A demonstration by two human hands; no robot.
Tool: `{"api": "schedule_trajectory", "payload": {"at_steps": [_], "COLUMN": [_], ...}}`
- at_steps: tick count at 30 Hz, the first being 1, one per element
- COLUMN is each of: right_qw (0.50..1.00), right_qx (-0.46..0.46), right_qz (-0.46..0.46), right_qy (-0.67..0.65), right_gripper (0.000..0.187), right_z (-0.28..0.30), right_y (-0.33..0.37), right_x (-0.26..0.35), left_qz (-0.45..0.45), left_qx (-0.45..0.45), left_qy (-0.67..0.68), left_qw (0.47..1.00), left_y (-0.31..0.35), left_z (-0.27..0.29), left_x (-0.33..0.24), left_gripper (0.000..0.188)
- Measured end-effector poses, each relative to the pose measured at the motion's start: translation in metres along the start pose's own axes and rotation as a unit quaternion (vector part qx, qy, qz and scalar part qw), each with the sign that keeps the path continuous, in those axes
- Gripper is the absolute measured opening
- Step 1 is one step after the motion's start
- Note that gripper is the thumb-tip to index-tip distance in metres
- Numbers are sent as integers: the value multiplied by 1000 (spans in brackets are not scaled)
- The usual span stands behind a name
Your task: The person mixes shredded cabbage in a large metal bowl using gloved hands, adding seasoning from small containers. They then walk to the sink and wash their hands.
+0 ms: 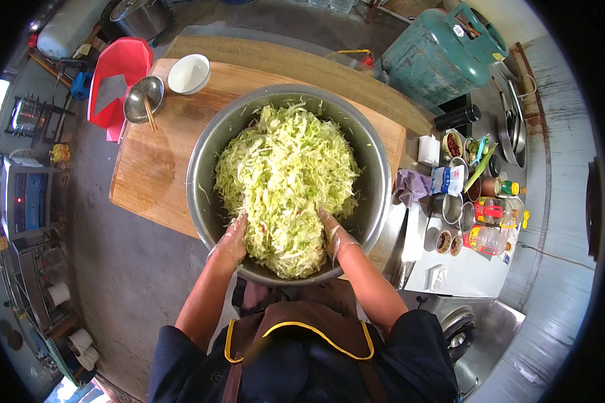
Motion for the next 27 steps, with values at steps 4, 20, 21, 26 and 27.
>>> {"api": "schedule_trajectory", "payload": {"at_steps": [4, 20, 21, 26, 27], "right_qw": [999, 866, 851, 752, 769], "right_qx": [43, 261, 210, 195, 211], "right_qz": [23, 425, 470, 597, 577], "right_qy": [-14, 26, 106, 201, 174], "right_gripper": [62, 52, 51, 41, 40], "right_z": [-2, -13, -7, -3, 11], "right_y": [-19, 52, 48, 82, 76], "right_x": [0, 114, 128, 148, 149], "left_qz": [53, -341, -331, -257, -289], "left_qx": [-173, -20, -21, -90, -73], "left_qy": [199, -492, -473, -550, -563], "left_qw": [963, 801, 816, 790, 771], "left_y": [-8, 16, 13, 12, 13], "left_z": [1, -115, -112, -92, -92], "left_x": [25, -149, -151, -158, -157], "left_gripper": [63, 70, 70, 73, 71]}}
Point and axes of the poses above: each hand's wrist, its own y-axis away from the middle knuckle, its own z-axis out of the back of the hand, x = y × z, the point moved 5 cm from there along -y, towards the middle knuckle, and after that the axes turned 2 degrees about -z, right-handed, at the moved point
